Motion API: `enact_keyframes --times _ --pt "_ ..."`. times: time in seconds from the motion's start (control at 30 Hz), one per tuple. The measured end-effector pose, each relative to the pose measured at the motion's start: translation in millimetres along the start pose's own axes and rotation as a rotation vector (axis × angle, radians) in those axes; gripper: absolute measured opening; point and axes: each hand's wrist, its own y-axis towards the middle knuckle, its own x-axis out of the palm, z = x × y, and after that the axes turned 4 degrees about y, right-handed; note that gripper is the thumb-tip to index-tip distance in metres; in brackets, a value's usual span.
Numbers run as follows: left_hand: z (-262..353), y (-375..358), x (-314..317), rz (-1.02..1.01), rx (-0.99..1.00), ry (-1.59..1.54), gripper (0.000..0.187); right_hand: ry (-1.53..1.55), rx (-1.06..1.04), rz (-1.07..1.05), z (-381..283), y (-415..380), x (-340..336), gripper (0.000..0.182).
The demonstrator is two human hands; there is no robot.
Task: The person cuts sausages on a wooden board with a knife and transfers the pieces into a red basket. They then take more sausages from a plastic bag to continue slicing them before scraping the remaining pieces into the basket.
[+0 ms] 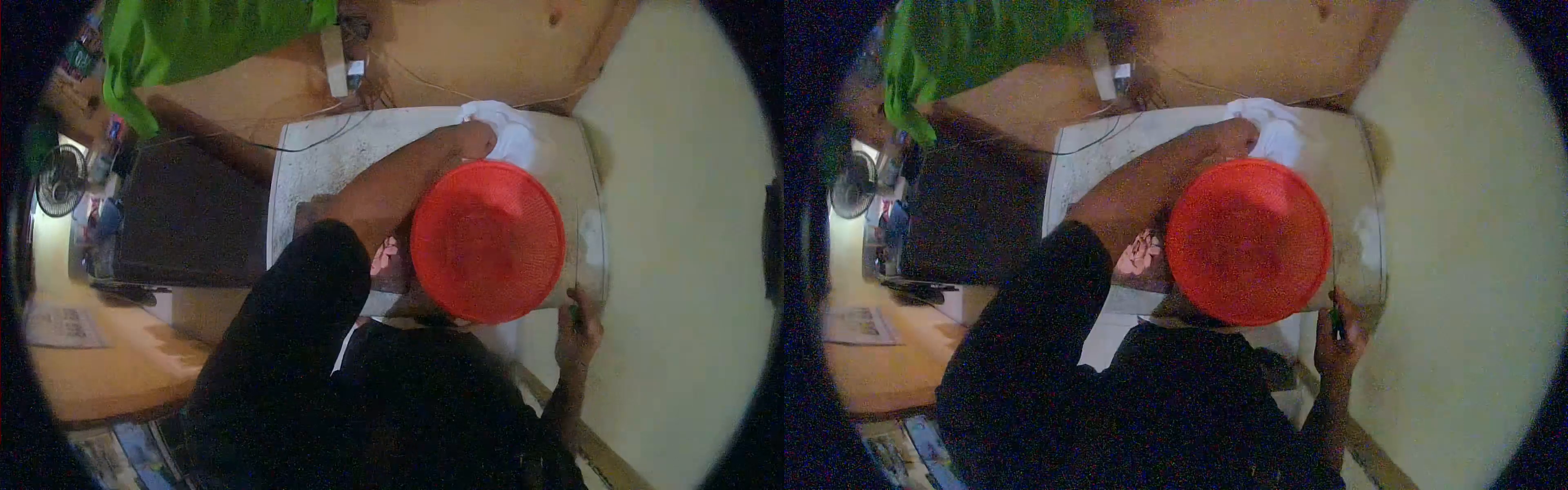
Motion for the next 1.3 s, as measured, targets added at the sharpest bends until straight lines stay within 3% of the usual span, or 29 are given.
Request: enact_keyframes --times 0.03,0.13,0.23,0.3,0.43,0.53,0.6,0.67,0.87,0.9,1.0,1.07,1.1,1.17,1.27,1.3 --pt "-12.3 6.3 3.3 0.023 0.045 0.021 0.026 -0.006 -0.011 0.023 -1.3 3.5 2.2 0.041" --pt "-18.9 13.7 -6.1 0.095 -0.3 0.045 0.031 0.004 0.006 0.074 -7.8 6.5 10.7 0.039" --pt "-43.6 18.1 27.4 0.165 0.064 0.176 0.034 0.039 0.032 0.046 -5.7 4.9 14.1 0.042" --pt "-41.3 16.3 25.1 0.139 0.072 0.08 0.032 0.012 -0.053 0.005 4.2 3.4 15.3 0.046" --pt "-25.5 13.2 9.2 0.219 -0.123 -0.292 0.022 0.003 0.145 0.103 11.1 6.6 31.0 0.061" --pt "-39.6 27.3 32.1 0.151 -0.102 0.006 0.016 -0.002 0.238 0.137 20.5 15.8 46.4 0.078" --pt "-84.8 39.0 69.4 0.141 0.128 0.331 0.016 0.021 0.323 0.124 38.2 9.5 58.3 0.086" --pt "-93.8 41.2 81.1 0.174 0.173 0.363 0.016 0.002 0.425 0.095 36.3 7.7 63.0 0.09" --pt "-72.5 -2.9 29.7 0.364 -0.287 -0.38 0.031 0.1 0.542 0.073 12.3 21.4 66.8 0.085" --pt "-60.9 -5.8 9.8 0.364 -0.397 -0.488 0.065 0.092 0.527 0.078 13.7 23.0 68.1 0.083" --pt "-53.9 0.0 4.3 0.867 -0.56 0.312 0.064 0.02 0.478 0.102 17.7 24.1 69.8 0.081" --pt "-54.6 10.5 -3.1 1.079 -0.41 0.371 0.049 0.025 0.467 0.13 19.4 25.6 72.5 0.079" --pt "-51.4 11.6 -15.3 1.025 -0.319 0.171 0.044 0.026 0.467 0.141 19.5 24.3 73.4 0.078" --pt "-79.4 39.2 -9.5 0.963 -0.278 -0.563 0.026 -0.017 0.368 0.143 23.3 23.0 70.1 0.077" --pt "-83.2 29.2 -34.4 0.793 -0.274 -1.09 0.019 -0.034 0.254 0.166 32.7 22.5 66.6 0.075" --pt "-85.9 28.4 -33.6 0.886 -0.202 -1.121 0.019 -0.029 0.219 0.18 36.4 22.5 65.2 0.075"
